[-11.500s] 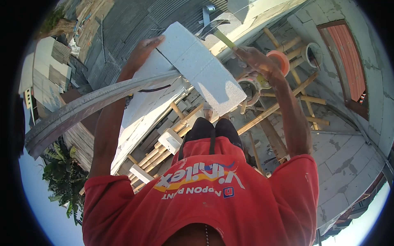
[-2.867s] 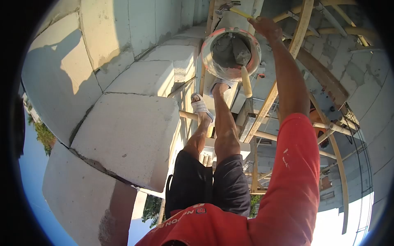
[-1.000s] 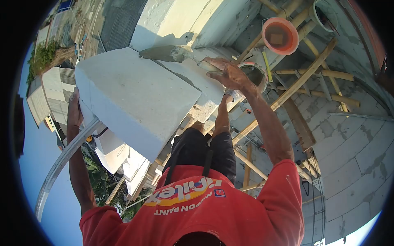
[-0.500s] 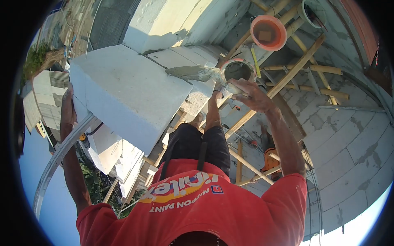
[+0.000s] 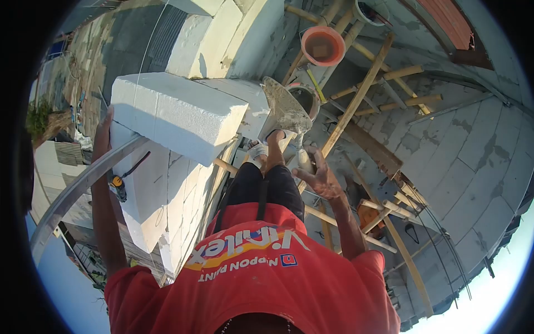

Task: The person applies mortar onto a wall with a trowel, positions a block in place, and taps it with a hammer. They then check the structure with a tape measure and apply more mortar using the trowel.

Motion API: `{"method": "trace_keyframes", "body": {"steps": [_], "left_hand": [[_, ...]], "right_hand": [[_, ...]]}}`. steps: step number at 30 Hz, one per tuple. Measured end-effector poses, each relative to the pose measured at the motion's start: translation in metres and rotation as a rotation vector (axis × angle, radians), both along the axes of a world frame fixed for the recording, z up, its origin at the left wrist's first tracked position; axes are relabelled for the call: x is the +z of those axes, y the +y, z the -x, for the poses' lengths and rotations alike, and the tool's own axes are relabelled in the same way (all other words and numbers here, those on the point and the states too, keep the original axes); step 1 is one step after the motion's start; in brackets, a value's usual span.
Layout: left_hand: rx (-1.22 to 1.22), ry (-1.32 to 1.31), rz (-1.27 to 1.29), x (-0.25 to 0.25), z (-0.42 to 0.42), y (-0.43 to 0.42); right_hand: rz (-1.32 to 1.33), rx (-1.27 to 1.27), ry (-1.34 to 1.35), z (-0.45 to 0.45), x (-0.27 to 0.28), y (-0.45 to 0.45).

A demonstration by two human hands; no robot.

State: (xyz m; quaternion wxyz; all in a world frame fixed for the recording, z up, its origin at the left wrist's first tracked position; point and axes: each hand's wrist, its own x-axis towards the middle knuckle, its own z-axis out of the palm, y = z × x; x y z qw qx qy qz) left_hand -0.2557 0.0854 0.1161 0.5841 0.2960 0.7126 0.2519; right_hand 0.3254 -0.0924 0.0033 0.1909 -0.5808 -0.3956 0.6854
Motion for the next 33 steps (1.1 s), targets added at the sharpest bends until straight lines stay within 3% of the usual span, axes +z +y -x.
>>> {"method": "trace_keyframes", "body": {"steps": [3,5,7,10,11,14,17,19,23,30,33], "left_hand": [[-0.085,0.062,-0.05,-0.009,0.009,0.004],[-0.011,-0.054,-0.05,-0.015,0.0,0.006],[0.06,-0.151,-0.001,-0.031,0.01,0.016],[-0.063,0.138,-0.134,-0.023,0.012,0.009],[-0.075,0.114,-0.109,-0.029,0.02,0.01],[-0.117,0.136,-0.015,-0.049,0.041,0.022],[-0.146,0.259,-0.254,-0.04,0.023,0.01],[-0.199,0.217,-0.255,-0.041,0.025,0.012],[-0.22,0.184,-0.256,-0.054,0.033,0.015],[-0.228,0.169,-0.312,-0.052,0.023,0.015],[-0.228,0.199,-0.294,-0.035,0.011,0.014]], "right_hand": [[0.044,-0.252,0.174,0.052,0.027,-0.033],[0.035,-0.392,0.207,0.081,0.044,-0.054],[-0.06,-0.399,0.142,0.097,0.06,-0.075],[-0.319,-0.4,0.113,0.11,0.08,-0.087],[-0.401,-0.34,0.011,0.116,0.08,-0.084],[-0.616,-0.205,-0.194,0.139,0.065,-0.054],[-0.868,-0.152,-0.323,0.167,0.012,-0.026],[-1.001,-0.183,-0.36,0.184,-0.01,-0.017],[-1.061,-0.105,-0.521,0.177,-0.005,-0.034],[-0.768,-0.126,-0.497,0.135,0.003,-0.1],[-0.808,-0.04,-0.602,0.103,0.011,-0.132]]}}
